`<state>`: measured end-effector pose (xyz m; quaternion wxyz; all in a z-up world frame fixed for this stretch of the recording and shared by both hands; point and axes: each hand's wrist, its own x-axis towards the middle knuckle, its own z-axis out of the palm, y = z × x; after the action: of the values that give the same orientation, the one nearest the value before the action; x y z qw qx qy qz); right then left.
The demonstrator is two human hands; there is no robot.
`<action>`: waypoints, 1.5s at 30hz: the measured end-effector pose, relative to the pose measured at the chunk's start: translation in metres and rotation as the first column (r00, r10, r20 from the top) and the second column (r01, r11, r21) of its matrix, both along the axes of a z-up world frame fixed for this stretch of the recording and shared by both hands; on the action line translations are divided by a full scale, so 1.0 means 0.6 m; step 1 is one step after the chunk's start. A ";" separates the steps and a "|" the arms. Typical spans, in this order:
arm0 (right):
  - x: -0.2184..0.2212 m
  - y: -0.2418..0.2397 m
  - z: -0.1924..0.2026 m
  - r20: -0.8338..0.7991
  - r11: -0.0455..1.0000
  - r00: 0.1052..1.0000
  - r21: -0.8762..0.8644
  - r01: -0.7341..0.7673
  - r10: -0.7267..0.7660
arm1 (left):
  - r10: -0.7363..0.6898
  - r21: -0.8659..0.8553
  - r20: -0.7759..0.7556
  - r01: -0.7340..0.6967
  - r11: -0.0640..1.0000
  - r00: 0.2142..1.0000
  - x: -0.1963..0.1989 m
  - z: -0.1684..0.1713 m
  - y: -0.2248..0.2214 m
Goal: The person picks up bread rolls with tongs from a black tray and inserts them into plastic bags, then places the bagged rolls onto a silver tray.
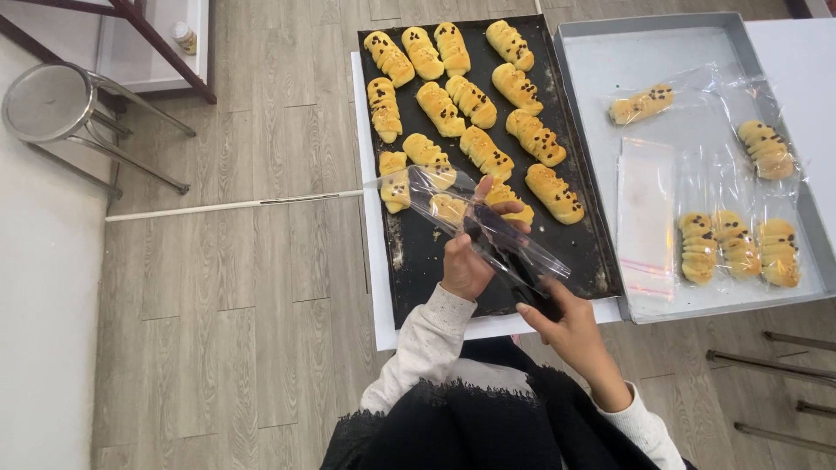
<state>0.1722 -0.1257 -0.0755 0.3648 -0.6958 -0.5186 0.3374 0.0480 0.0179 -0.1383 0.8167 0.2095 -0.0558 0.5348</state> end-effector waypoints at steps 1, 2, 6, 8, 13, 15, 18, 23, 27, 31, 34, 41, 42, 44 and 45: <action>0.002 0.001 -0.009 -0.093 0.999 0.995 0.012 -0.036 0.037 | -0.028 0.009 0.033 0.028 1.000 0.999 0.000 -0.005 -0.001; 0.004 0.002 -0.018 -0.184 0.997 0.980 0.029 -0.072 0.076 | -0.056 0.020 0.066 0.055 0.998 0.996 -0.001 -0.010 -0.002; 0.005 0.001 -0.009 -0.167 0.993 0.980 -0.012 -0.117 0.113 | -0.096 0.000 0.114 0.096 0.995 0.989 -0.018 -0.023 0.013; 0.010 -0.002 -0.009 -0.169 0.992 0.978 -0.031 -0.126 0.119 | -0.100 0.015 0.097 0.099 0.995 0.990 -0.026 -0.035 0.022; -0.015 0.005 0.017 -0.265 0.994 0.958 0.010 -0.109 0.108 | -0.067 0.141 0.012 0.065 0.988 0.998 -0.016 -0.029 0.009; -0.023 0.009 0.017 -0.286 0.994 0.952 0.032 -0.102 0.107 | -0.071 0.159 -0.010 0.072 0.985 0.997 -0.006 -0.037 0.006; -0.015 0.007 -0.024 -0.253 0.996 0.964 0.066 -0.063 0.078 | -0.132 0.141 0.041 0.125 0.982 0.990 -0.001 -0.041 -0.001; -0.016 0.014 -0.008 -0.118 0.982 0.987 0.165 -0.091 0.112 | -0.019 0.112 0.018 0.017 0.994 1.000 -0.017 -0.011 -0.005; -0.025 0.005 -0.012 -0.264 0.983 0.951 0.134 -0.129 0.161 | -0.073 0.146 0.127 0.054 0.988 0.989 -0.019 -0.029 0.007; -0.036 0.001 -0.011 -0.277 0.978 0.944 0.152 -0.141 0.179 | -0.139 0.139 0.183 0.114 0.984 0.973 -0.039 -0.054 -0.002; -0.022 -0.005 -0.034 -0.141 0.984 0.976 0.093 -0.154 0.166 | -0.028 0.029 0.068 0.026 0.999 0.997 -0.070 -0.077 0.002; 0.066 -0.060 -0.041 0.055 0.964 0.997 -0.265 -0.037 0.054 | 0.256 -0.095 -0.122 -0.268 0.959 0.959 -0.181 -0.119 0.049; 0.084 -0.056 -0.053 0.058 0.963 0.996 -0.267 -0.043 0.061 | 0.263 -0.098 -0.119 -0.275 0.957 0.957 -0.194 -0.113 0.052; 0.118 -0.053 -0.080 0.426 0.938 0.904 -0.296 0.179 -0.038 | 0.311 -0.127 -0.184 -0.336 0.933 0.933 -0.220 -0.104 0.054; 0.125 -0.039 -0.089 0.426 0.937 0.904 -0.301 0.177 -0.033 | 0.312 -0.132 -0.186 -0.338 0.932 0.932 -0.225 -0.104 0.053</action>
<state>0.2471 -0.1492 -0.1286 0.1415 -0.8302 -0.4807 0.2444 -0.0867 0.0496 -0.2005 0.7327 0.1916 0.0899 0.6468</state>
